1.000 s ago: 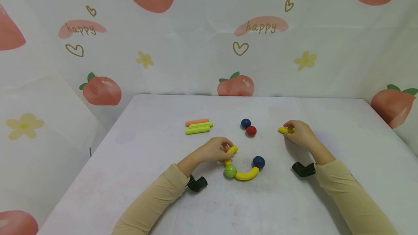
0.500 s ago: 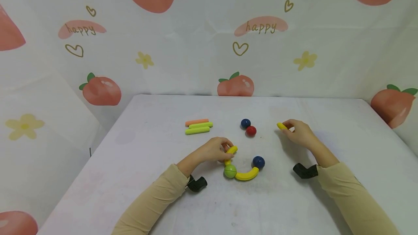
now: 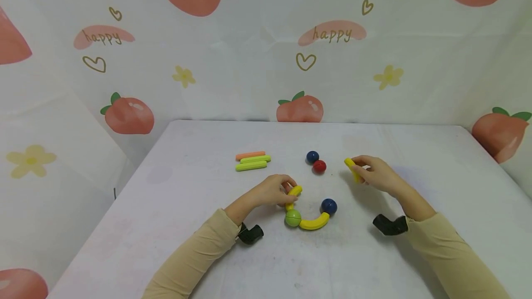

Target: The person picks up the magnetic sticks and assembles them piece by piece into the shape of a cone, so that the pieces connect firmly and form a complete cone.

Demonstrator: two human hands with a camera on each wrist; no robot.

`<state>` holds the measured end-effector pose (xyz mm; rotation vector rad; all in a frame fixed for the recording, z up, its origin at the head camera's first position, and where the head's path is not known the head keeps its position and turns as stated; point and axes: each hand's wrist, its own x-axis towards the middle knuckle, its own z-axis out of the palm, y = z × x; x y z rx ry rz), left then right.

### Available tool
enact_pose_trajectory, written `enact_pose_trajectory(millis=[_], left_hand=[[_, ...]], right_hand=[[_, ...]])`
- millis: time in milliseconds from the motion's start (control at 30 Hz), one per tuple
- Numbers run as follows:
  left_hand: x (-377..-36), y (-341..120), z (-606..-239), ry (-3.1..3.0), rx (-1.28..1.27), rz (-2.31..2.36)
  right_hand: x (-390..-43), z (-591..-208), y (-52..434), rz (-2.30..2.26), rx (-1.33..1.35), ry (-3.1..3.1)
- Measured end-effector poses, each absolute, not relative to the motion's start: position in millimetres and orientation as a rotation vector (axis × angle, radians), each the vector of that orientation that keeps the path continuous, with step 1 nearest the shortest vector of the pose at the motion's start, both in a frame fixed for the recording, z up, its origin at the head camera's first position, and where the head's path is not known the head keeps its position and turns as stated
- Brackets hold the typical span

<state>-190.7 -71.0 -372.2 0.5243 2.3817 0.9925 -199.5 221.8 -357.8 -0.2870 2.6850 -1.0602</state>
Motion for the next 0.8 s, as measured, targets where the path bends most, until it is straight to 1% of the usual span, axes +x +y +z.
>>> enact_pose_trajectory(millis=[267, 800], left_hand=[[-191.2, -70.4, -373.5, 2.388, 0.53, 0.995], [-189.3, -70.3, -371.0, 2.381, 0.517, 0.993]], right_hand=[[-194.3, -358.0, 219.8, -1.202, -0.385, 2.572], [-185.5, -353.8, 211.9, -1.347, -0.428, 2.346]])
